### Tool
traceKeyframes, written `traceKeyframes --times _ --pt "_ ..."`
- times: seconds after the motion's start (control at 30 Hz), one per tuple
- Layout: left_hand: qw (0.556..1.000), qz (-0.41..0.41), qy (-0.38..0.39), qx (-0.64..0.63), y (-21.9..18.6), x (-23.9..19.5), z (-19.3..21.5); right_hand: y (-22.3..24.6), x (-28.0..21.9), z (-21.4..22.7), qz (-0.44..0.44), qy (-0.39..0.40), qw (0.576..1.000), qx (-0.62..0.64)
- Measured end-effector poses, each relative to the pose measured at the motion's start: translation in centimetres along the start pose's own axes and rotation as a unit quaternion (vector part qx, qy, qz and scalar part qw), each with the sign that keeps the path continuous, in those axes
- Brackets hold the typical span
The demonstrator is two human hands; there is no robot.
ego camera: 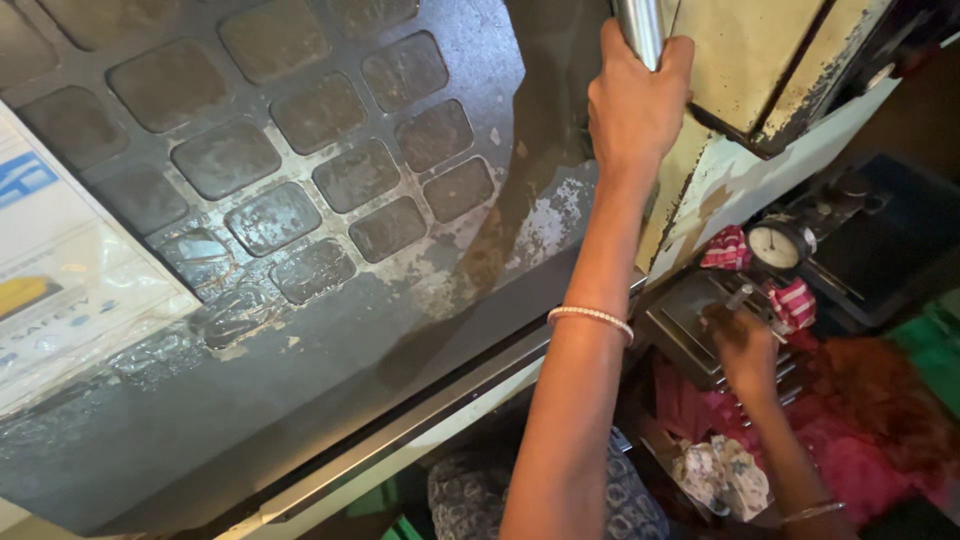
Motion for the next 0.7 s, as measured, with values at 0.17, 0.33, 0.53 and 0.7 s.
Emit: traceKeyframes --times 0.17,0.33,0.53,0.7 --pt "1.0 0.005 0.001 -0.008 -0.1 -0.1 0.0 -0.2 1.2 0.1 -0.018 -0.017 1.0 -0.01" --pt "1.0 0.008 0.007 -0.01 -0.2 -0.2 0.1 0.3 1.5 0.1 -0.012 -0.017 1.0 -0.003" --pt "1.0 0.005 0.011 -0.009 -0.3 -0.3 0.2 0.9 2.1 0.3 -0.03 -0.025 0.996 -0.078" --pt "1.0 0.003 0.013 -0.012 -0.2 -0.2 0.2 0.3 2.6 0.1 -0.015 -0.018 1.0 -0.016"
Point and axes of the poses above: each hand's wrist, its own x-axis towards the middle knuckle, its own z-axis out of the back of the hand, y = z × x, the point moved 2 cm from there along x, towards the middle knuckle, and after that the axes turned 9 degrees about -x, right-handed, at the moved point
